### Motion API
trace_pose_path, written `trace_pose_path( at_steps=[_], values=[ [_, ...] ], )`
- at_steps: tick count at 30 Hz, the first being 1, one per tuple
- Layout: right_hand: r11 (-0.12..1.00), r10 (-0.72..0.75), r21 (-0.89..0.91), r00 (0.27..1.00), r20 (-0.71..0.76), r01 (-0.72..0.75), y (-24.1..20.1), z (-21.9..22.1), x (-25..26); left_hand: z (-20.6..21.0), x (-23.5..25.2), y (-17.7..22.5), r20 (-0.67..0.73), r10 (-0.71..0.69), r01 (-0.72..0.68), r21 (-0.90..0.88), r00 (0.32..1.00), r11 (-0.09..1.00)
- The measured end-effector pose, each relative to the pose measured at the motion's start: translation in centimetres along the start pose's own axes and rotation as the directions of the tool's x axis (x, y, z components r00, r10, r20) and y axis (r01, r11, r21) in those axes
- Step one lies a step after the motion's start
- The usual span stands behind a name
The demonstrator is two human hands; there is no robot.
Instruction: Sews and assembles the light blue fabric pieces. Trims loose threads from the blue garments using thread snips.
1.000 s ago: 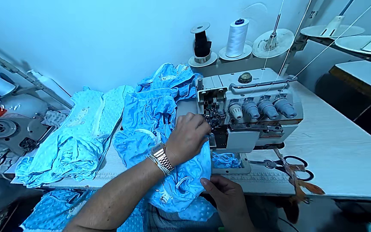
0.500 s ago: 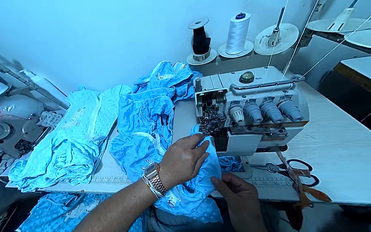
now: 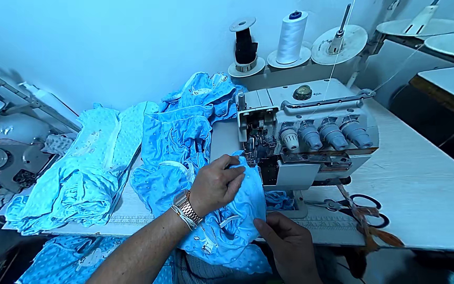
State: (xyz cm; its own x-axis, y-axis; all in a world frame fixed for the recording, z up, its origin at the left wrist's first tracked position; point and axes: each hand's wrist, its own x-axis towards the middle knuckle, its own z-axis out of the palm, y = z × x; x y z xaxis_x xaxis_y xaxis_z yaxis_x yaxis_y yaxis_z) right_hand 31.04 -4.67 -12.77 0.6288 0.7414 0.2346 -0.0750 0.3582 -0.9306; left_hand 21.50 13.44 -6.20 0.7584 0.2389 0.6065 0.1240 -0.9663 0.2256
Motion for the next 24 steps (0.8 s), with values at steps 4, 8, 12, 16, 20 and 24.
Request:
trace_pose_path(
  at_steps=[4,8,12,16,20,24],
  values=[
    [1.000,0.012,-0.025,1.000,-0.019,-0.012,-0.1,0.5,1.7,-0.2,1.3,-2.0,0.013,-0.105,0.104,0.078,0.994,0.992],
    [0.998,0.030,-0.047,0.999,-0.015,-0.030,-0.4,1.0,3.9,-1.1,3.6,-4.3,0.182,-0.207,0.167,0.215,0.961,0.962],
    [0.995,0.059,-0.075,0.997,-0.051,-0.063,-1.1,1.8,4.6,-2.0,4.9,-4.9,0.171,-0.182,0.096,0.419,0.968,0.903],
    [0.985,0.120,-0.122,0.993,0.009,-0.118,-0.7,2.1,2.5,-3.6,2.9,-1.4,-0.024,0.041,-0.030,0.348,0.999,0.937],
    [0.991,0.114,-0.078,0.991,0.065,-0.109,-0.2,1.8,-0.1,-4.5,-0.7,3.8,0.083,0.062,-0.062,0.006,0.995,0.998],
    [0.994,0.030,-0.108,0.999,0.037,-0.026,-1.0,0.5,-0.2,-3.4,-2.9,5.0,0.239,0.072,-0.073,-0.005,0.968,0.997]
  ],
)
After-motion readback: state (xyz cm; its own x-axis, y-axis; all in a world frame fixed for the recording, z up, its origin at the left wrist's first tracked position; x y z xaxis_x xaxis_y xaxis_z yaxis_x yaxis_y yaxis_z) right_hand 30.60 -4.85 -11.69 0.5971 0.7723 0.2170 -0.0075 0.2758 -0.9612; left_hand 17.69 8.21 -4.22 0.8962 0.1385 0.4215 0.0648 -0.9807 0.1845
